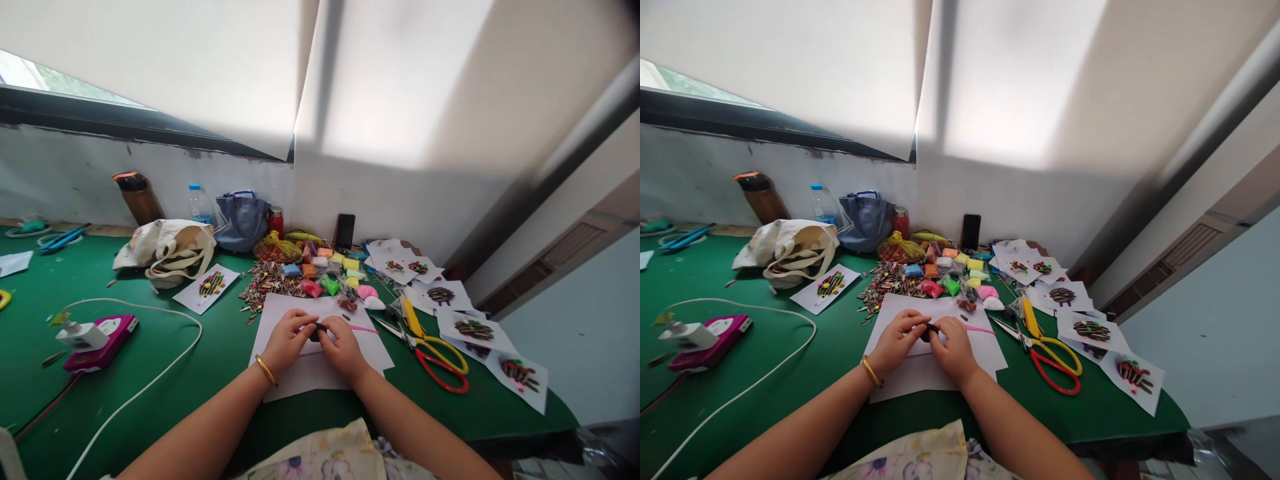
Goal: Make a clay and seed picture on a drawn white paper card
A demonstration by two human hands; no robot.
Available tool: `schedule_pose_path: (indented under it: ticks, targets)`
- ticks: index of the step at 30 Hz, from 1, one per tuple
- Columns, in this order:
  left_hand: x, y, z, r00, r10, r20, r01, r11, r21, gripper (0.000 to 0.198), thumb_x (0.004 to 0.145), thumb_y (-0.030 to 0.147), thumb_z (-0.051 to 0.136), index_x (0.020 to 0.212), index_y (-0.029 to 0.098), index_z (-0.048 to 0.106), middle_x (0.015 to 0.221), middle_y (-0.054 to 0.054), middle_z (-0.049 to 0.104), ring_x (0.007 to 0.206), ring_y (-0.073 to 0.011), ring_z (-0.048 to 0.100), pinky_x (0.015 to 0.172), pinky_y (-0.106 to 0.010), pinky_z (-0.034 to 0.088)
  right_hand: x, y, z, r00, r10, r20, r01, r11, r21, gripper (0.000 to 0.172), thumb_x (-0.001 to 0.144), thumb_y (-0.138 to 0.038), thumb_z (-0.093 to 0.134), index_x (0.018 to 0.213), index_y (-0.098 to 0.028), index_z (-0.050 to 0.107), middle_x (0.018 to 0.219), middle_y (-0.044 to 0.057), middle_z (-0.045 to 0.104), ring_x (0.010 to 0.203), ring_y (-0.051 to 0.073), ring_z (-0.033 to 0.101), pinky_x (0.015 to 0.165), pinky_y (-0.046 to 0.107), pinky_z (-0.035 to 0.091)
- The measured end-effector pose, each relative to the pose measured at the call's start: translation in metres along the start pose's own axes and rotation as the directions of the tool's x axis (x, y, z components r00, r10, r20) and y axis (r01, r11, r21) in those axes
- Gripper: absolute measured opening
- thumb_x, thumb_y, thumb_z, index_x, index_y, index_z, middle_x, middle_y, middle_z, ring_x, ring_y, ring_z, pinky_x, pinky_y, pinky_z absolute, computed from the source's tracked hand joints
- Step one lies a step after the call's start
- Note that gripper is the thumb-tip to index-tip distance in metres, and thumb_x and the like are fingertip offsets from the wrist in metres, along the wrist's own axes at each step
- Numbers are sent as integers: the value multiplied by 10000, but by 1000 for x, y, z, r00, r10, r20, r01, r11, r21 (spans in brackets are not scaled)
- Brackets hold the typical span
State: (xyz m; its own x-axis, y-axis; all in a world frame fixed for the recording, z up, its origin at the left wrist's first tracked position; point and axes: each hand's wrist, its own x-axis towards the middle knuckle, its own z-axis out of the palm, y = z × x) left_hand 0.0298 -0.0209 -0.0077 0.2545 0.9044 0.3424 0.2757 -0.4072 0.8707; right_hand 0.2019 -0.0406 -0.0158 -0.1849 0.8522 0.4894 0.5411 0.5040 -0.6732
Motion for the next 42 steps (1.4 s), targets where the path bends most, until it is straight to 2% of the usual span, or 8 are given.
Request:
schedule_pose_path:
  ticks: [4,7,13,17,22,28,34,42]
  targets:
    - [1,-2,1,997,-76,-8,75,995,-69,172,813,302,617,885,206,740,848,-48,707,831,-191,654,775,-328,538,0,-2,0,1000,10,-1,-10,1000,-2,144,884,-300,530,825,-209,626,845,40,627,840,204,539,783,332,406]
    - [1,-2,2,992,-123,-31,119,987,-111,279,759,321,680,1008,200,715,916,-56,706,811,-188,660,725,-313,549,1,-1,0,1000,20,1,-20,1000,24,159,892,-306,528,820,-212,634,850,39,633,841,201,545,784,328,406]
    - [-1,0,-1,1000,14,-26,-13,998,56,209,828,313,619,990,247,733,988,-61,668,953,-200,618,796,-323,522,0,0,1,1000,11,17,-11,1000,2,147,884,-280,535,794,-209,628,816,33,627,830,197,545,790,324,403]
    - [0,-5,1,999,-20,-43,19,999,-26,139,820,288,627,873,204,724,815,-36,665,800,-175,637,752,-317,531,0,-1,1,1000,10,8,-10,1000,16,128,876,-307,561,856,-208,639,872,41,642,859,202,550,803,328,407]
    - [-1,-3,3,999,-4,-51,4,1000,-5,317,754,341,709,1050,230,684,1012,-55,628,845,-171,633,672,-281,541,1,3,2,1000,3,9,-4,999,38,162,898,-320,536,839,-214,644,859,41,654,846,199,564,784,325,417]
    - [-1,-5,3,998,-34,-50,32,999,-29,115,814,275,626,838,201,711,816,-31,675,794,-172,640,739,-305,536,0,2,2,1000,14,-15,-14,1000,17,105,860,-291,579,881,-212,646,876,40,658,861,204,569,807,333,419]
    - [-1,-1,4,998,-56,-43,51,994,-100,316,766,303,684,1070,216,678,917,-43,642,809,-171,632,692,-296,544,1,1,1,1000,30,9,-30,999,34,142,890,-293,542,847,-217,654,859,35,660,852,200,569,791,324,415]
    - [-1,-6,5,997,-60,-46,55,993,-103,103,801,268,632,839,184,677,798,-29,640,748,-163,619,679,-289,523,-1,1,2,1000,23,-16,-22,999,35,131,862,-271,570,960,-215,637,914,36,659,886,204,568,821,332,408]
